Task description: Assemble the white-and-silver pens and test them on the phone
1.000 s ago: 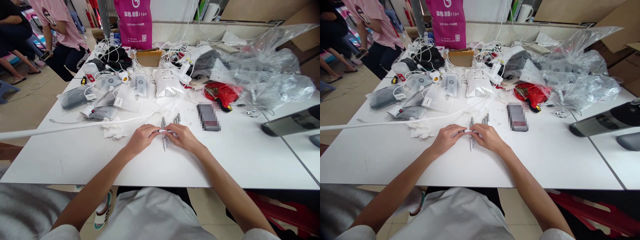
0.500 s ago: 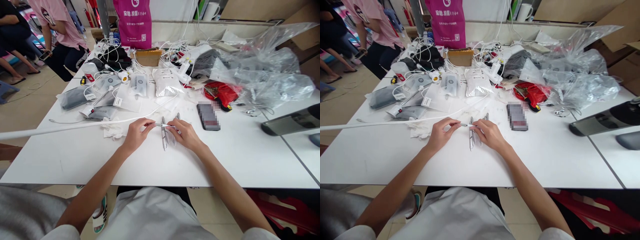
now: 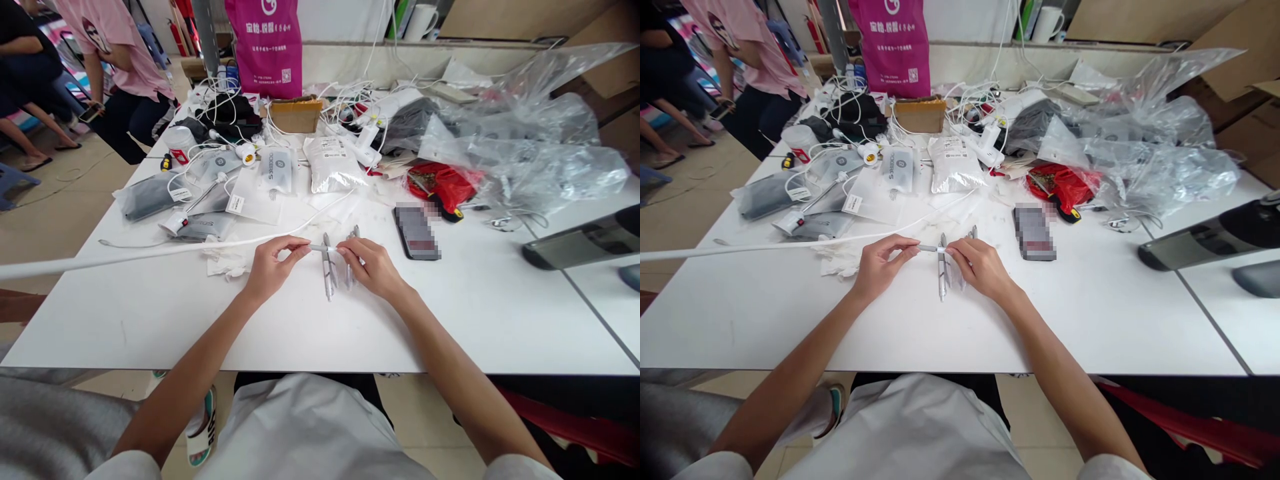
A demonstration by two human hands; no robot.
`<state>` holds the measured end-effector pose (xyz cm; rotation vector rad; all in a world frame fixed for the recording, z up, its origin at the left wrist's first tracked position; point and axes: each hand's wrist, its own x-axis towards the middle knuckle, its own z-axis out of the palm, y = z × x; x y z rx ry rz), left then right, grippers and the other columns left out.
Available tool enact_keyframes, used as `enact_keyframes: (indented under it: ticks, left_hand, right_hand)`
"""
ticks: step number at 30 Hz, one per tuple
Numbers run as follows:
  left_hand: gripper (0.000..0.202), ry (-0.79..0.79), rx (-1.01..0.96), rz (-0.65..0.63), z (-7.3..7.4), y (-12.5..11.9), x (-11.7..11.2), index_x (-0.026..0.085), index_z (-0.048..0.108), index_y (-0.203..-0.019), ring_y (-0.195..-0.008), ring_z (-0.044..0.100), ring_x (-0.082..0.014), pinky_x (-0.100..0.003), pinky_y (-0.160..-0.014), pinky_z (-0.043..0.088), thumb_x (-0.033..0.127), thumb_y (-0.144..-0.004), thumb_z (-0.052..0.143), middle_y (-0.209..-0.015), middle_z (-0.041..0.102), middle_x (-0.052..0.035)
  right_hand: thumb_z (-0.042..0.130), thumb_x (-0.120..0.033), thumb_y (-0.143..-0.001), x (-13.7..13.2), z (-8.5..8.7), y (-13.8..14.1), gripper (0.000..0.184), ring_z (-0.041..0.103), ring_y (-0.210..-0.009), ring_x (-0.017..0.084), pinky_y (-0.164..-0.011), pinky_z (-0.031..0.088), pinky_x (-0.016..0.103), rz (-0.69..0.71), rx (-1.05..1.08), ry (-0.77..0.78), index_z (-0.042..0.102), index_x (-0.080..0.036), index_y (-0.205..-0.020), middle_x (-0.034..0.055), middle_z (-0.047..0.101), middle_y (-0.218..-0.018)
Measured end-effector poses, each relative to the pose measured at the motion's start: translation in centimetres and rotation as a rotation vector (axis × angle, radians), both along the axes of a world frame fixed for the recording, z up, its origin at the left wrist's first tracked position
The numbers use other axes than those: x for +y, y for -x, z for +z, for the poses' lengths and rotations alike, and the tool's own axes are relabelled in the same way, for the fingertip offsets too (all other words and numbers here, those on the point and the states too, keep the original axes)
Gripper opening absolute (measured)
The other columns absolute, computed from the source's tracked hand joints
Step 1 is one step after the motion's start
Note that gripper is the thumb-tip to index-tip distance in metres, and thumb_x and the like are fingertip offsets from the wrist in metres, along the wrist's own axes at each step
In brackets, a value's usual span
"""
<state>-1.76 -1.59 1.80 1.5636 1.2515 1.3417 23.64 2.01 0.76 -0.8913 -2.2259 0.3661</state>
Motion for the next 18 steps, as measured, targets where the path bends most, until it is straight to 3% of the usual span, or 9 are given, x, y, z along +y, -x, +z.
enact_keyframes:
  ticks: [3,7,13,15,18]
  left_hand:
    - [0.029,0.07,-0.058,0.005,-0.1,-0.1,0.1,0.02,0.084,-0.108,-0.092,0.077,-0.0212,-0.035,-0.091,0.061,0.044,-0.092,0.084,-0.1,0.083,-0.0074]
    - [0.027,0.104,-0.109,-0.019,-0.1,0.0,0.1,0.018,0.084,-0.1,-0.08,0.077,-0.0199,-0.034,-0.083,0.062,0.045,-0.092,0.084,-0.091,0.082,-0.0067]
    - [0.017,0.01,-0.055,-0.035,0.2,-0.2,-0.1,0.023,0.086,-0.101,-0.098,0.078,-0.0223,-0.036,-0.097,0.06,0.038,-0.093,0.084,-0.101,0.083,-0.0062]
    - [0.019,0.041,-0.078,-0.018,0.1,-0.2,-0.1,0.022,0.086,-0.101,-0.097,0.078,-0.0226,-0.036,-0.096,0.06,0.039,-0.092,0.085,-0.101,0.083,-0.0067]
    - [0.025,0.114,-0.165,0.017,0.0,-0.2,0.1,0.02,0.086,-0.1,-0.088,0.079,-0.022,-0.036,-0.091,0.061,0.042,-0.088,0.088,-0.096,0.083,-0.0072]
  right_hand:
    - [0.056,-0.034,-0.112,0.0,0.1,0.1,0.018,0.063,-0.079,0.021,-0.073,0.049,0.035,-0.001,0.026,-0.022,0.068,-0.022,-0.113,0.0076,0.072,-0.093]
    - [0.06,-0.036,-0.11,-0.1,0.3,0.2,0.017,0.064,-0.082,0.021,-0.077,0.05,0.036,0.023,0.052,-0.016,0.071,-0.023,-0.112,0.0071,0.072,-0.093]
    - [0.05,-0.047,-0.113,-0.6,1.2,0.2,0.042,0.049,-0.059,0.014,-0.058,0.038,0.032,-0.026,0.149,0.349,0.068,-0.022,-0.086,-0.0006,0.057,-0.067]
    - [0.058,-0.051,-0.11,-0.7,1.3,0.3,0.033,0.054,-0.062,0.014,-0.059,0.042,0.03,-0.033,0.212,0.401,0.071,-0.023,-0.1,-0.0011,0.061,-0.071]
    - [0.075,-0.051,-0.1,-0.6,1.2,0.4,0.032,0.06,-0.069,0.015,-0.067,0.05,0.031,-0.04,0.294,0.323,0.071,-0.024,-0.116,0.0017,0.071,-0.087]
